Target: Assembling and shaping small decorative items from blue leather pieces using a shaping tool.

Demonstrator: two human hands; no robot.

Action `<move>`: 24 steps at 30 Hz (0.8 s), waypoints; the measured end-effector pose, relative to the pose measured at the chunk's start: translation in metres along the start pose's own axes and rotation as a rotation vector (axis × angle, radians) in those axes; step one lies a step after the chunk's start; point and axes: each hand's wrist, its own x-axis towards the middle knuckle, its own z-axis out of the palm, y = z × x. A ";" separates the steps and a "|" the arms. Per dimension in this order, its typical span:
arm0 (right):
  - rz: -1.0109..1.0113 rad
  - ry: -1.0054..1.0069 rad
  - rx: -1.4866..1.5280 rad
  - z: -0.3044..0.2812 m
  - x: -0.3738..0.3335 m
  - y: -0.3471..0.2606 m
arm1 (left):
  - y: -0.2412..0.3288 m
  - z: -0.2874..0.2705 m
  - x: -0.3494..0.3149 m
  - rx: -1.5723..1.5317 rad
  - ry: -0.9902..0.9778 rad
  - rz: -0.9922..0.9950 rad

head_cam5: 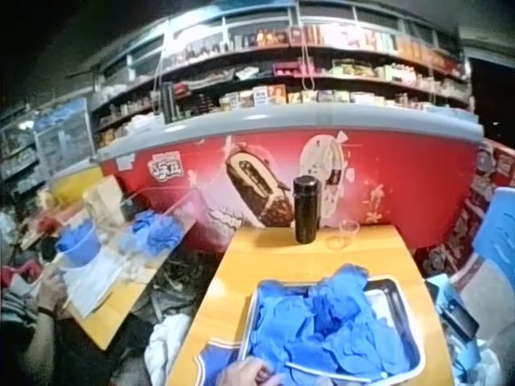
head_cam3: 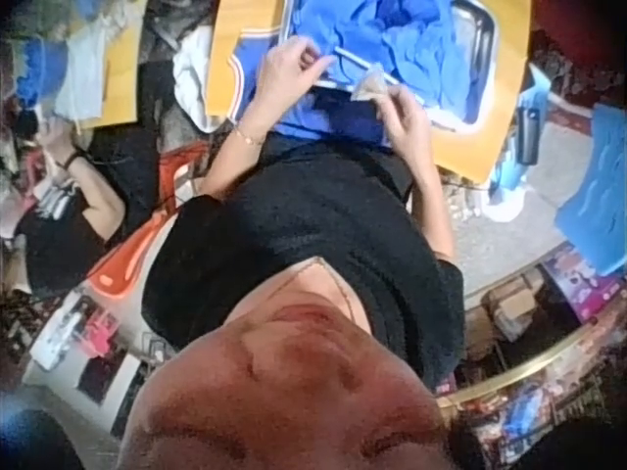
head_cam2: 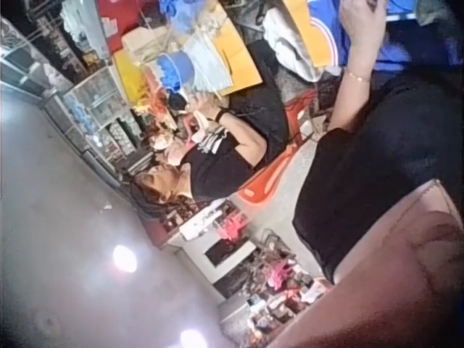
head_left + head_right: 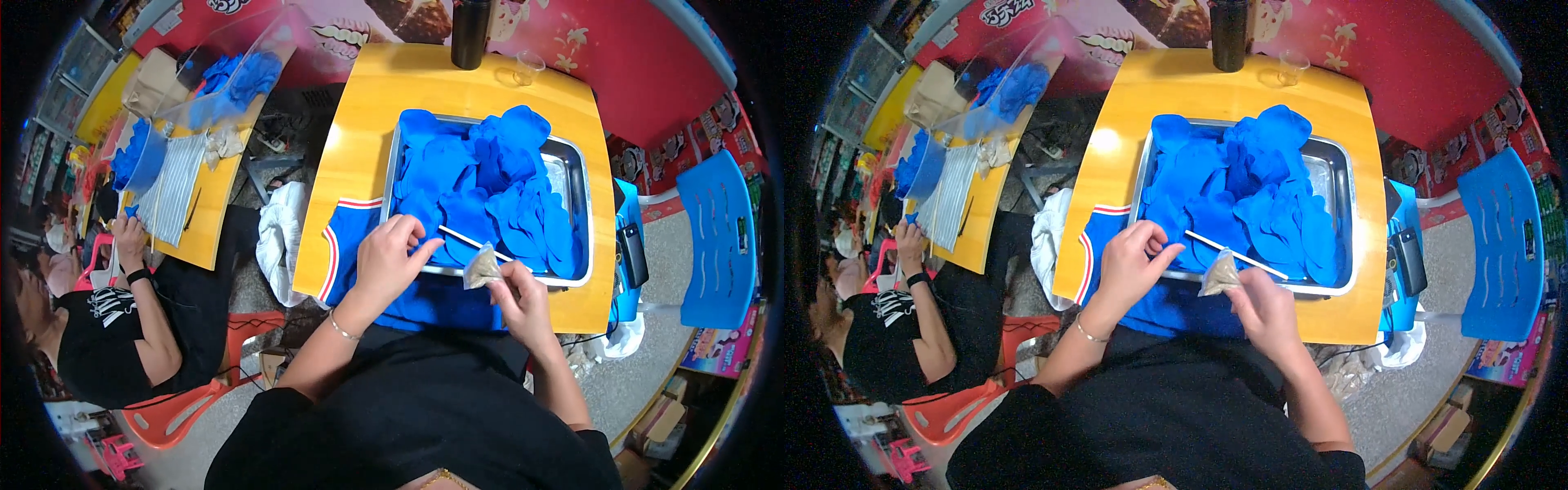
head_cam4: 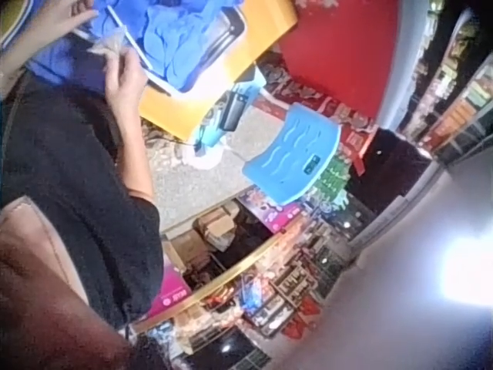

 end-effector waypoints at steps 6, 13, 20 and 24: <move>-0.090 0.010 0.029 0.000 0.002 0.007 | -0.004 0.012 0.013 0.249 0.064 0.077; 0.007 -0.132 0.292 -0.002 0.000 0.009 | -0.002 0.017 0.015 0.335 0.048 0.052; 0.096 -0.224 0.435 0.007 0.000 -0.001 | -0.006 -0.003 0.005 -0.020 0.017 -0.110; -0.081 -0.132 0.256 0.013 0.013 -0.008 | -0.005 -0.013 0.010 -0.215 0.013 -0.122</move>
